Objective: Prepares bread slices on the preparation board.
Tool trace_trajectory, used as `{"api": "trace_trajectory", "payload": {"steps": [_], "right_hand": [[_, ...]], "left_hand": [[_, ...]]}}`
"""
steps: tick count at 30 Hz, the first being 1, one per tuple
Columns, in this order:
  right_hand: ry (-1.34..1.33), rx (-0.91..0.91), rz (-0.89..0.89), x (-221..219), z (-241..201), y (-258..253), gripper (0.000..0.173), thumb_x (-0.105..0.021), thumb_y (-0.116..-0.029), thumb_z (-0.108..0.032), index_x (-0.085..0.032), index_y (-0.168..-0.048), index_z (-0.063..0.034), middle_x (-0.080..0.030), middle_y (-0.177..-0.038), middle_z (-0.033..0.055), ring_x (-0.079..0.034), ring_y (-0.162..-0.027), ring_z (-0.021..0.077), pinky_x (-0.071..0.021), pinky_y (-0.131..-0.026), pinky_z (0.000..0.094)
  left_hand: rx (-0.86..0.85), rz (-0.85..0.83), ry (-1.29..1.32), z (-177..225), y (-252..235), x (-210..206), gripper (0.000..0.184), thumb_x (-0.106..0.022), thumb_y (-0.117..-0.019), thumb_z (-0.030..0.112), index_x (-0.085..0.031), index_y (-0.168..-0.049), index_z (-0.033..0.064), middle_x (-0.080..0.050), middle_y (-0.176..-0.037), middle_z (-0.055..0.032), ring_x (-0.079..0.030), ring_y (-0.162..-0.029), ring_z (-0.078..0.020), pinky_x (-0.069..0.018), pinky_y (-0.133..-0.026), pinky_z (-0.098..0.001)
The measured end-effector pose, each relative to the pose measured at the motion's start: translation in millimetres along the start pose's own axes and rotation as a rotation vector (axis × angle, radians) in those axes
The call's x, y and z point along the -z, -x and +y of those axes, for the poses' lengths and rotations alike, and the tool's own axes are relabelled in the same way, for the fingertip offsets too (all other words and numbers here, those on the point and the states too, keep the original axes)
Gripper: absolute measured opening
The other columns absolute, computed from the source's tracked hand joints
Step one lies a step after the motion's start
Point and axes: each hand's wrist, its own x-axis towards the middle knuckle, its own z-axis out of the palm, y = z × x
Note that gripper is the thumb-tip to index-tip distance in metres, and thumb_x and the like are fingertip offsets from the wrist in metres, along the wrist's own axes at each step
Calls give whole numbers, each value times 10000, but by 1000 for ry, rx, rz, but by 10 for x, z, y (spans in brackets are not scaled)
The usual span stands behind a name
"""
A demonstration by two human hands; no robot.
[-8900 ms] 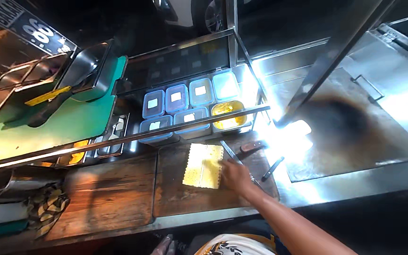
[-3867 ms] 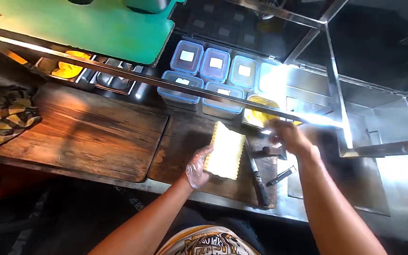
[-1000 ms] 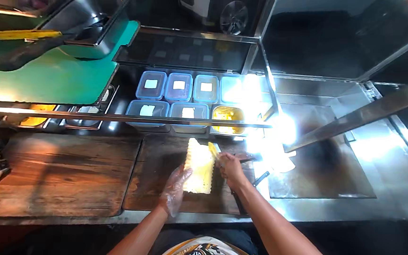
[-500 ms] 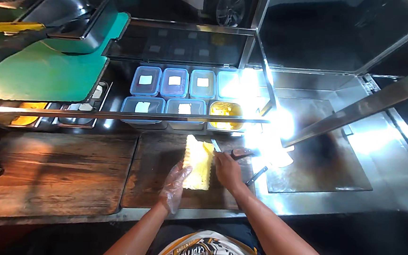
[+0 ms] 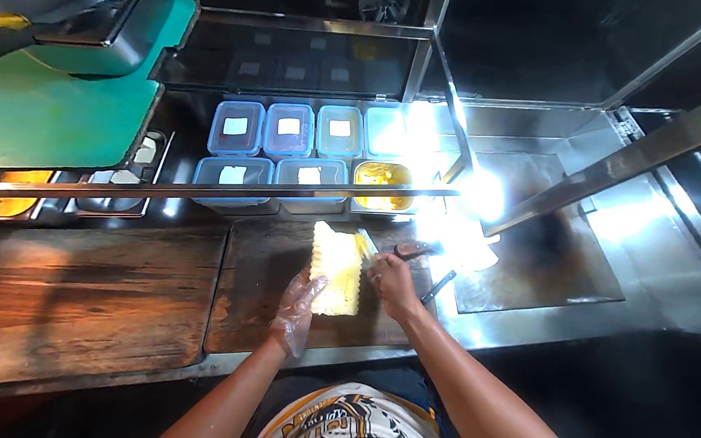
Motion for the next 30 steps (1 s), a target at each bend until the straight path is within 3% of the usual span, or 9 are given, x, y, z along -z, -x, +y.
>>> {"api": "trace_trajectory", "payload": {"steps": [4,8,13,18,21,24,25,28,30], "right_hand": [[837,405,134,59,34,19,297,-509,-1076,-272,-699,-1257,-133,-725,-1007,98,-712,-805,275,-593,-687,523],[1187,537,114,129,228,462,262,-557,-1016,-206,-741,-1201,-181,-711,-966,119,-705,-753,319,-580,-609,530],[892,519,107,104,51,355,242,-563,-1041,-251,-733,-1158,-123,-726,-979,96,-718,-830,277,-600,-713,528],[965,465,-18,-27,341,379,296,-520,-1028,-232,-708,-1244,-158,-716,-1060,139,-724,-868,334,-593,-730,566],[590,247,-192,47,353,576,340,-486,-1069,-298,-703,-1236,-97,-737,-1057,73,-711,-959,189,-581,-897,417],[54,-32,-83,163,310,357,267,-497,-1080,-211,-660,-1155,-12,-681,-811,76,-565,-592,122,-471,-549,295],[30,-33,-43,204,278,294,256,-504,-1084,-219,-659,-1127,-19,-672,-776,73,-551,-559,124,-457,-518,294],[463,276,-29,233,150,126,314,-498,-1082,-265,-667,-1299,-114,-732,-1034,102,-712,-877,253,-592,-811,492],[808,448,-27,186,160,5,384,-507,-1065,-252,-600,-1432,-184,-691,-1211,131,-712,-966,348,-585,-815,590]], "left_hand": [[-8,-53,14,6,-27,23,456,-569,-1039,259,-516,-1475,135,-662,-1316,-63,-661,-1149,-142,-566,-975,-354],[6,-62,16,32,-44,32,453,-575,-1037,284,-524,-1462,135,-662,-1309,-62,-658,-1149,-141,-563,-976,-354],[26,-28,5,49,-22,12,441,-580,-1039,294,-542,-1450,137,-669,-1298,-63,-659,-1144,-141,-563,-973,-355],[15,7,-66,91,-33,24,465,-565,-1048,308,-512,-1466,111,-634,-1352,-81,-630,-1195,-144,-541,-1006,-352],[24,48,-55,25,9,33,448,-545,-1058,305,-520,-1459,108,-634,-1351,-90,-628,-1198,-159,-543,-1003,-377],[42,103,-112,54,41,-30,471,-546,-1062,337,-503,-1480,124,-601,-1410,-92,-596,-1261,-176,-511,-1050,-406],[33,111,-138,94,62,-59,471,-542,-1067,329,-498,-1486,118,-591,-1423,-94,-586,-1275,-175,-503,-1060,-399],[-11,144,-190,135,112,-111,453,-549,-1066,310,-520,-1465,96,-598,-1412,-108,-590,-1269,-181,-510,-1053,-395],[-13,176,-232,115,141,-146,453,-527,-1074,338,-526,-1465,110,-586,-1432,-103,-569,-1297,-181,-491,-1075,-407]]}}
